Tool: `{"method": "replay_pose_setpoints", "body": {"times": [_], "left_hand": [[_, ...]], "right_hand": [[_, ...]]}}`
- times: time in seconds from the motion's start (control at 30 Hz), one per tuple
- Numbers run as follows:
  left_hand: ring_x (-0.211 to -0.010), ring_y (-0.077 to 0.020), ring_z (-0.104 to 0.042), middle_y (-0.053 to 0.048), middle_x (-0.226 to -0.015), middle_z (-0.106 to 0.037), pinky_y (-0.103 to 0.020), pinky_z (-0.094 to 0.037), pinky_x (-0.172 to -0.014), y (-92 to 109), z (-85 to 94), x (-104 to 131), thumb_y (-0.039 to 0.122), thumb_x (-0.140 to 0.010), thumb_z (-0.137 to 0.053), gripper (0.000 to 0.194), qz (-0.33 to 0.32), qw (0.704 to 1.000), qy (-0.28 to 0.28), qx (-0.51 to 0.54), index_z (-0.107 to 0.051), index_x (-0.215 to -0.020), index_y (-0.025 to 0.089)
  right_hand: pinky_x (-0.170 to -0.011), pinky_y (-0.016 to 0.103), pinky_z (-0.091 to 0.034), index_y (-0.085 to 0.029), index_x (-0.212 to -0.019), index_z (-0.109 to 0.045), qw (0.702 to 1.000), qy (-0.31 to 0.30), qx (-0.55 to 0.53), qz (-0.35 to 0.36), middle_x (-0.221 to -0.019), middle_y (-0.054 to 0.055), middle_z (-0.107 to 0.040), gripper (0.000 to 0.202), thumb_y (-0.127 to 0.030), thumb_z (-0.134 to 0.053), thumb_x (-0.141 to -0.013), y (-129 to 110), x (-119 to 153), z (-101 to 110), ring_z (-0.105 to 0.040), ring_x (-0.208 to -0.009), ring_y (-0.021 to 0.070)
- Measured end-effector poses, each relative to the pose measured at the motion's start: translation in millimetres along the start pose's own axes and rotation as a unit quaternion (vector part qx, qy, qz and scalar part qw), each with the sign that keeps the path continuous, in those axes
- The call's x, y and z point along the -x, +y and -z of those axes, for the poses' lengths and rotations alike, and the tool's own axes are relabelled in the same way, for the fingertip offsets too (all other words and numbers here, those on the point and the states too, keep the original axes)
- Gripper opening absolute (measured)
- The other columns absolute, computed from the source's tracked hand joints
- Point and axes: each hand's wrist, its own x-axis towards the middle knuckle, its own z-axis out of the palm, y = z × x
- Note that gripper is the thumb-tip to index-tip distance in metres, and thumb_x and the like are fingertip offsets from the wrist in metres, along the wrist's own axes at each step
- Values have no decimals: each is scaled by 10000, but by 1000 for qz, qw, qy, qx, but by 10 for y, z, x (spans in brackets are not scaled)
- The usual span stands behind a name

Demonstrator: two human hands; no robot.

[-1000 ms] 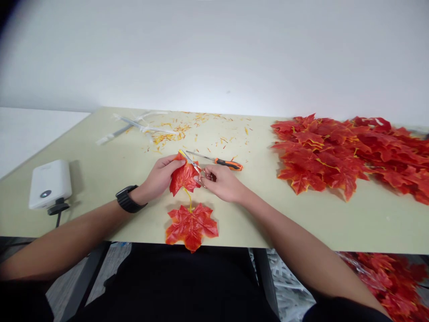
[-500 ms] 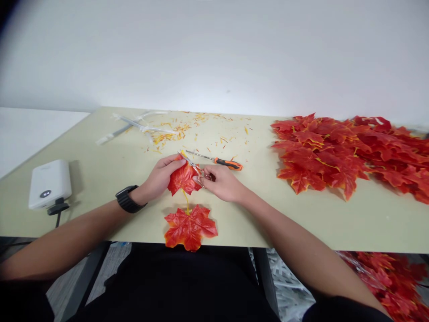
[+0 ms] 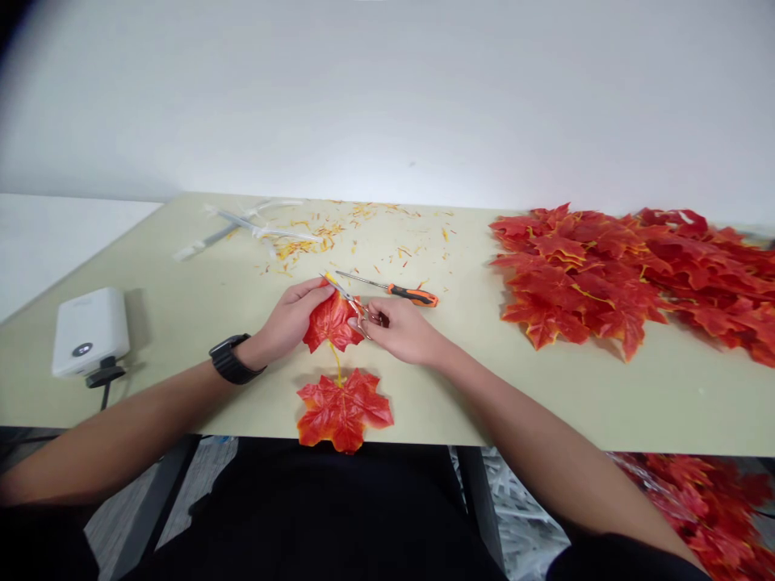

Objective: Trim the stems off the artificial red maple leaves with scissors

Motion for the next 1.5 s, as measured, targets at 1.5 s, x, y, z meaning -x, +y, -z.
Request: {"method": "replay_pose_setpoints", "body": {"times": [1.5], "left_hand": [[-600,-114,-505,13,-700,-594,-241,-402,-572,-48,8,-22,376,-874,-690,231,14,1000,-1,4,-626,-758,187]], "right_hand": [[-591,282,-271,-205,-676,-374,999,-5,-24,-25,-647,-32,-396,411,-424,-589,-950,1,-1,-13,-341,-617,109]]}}
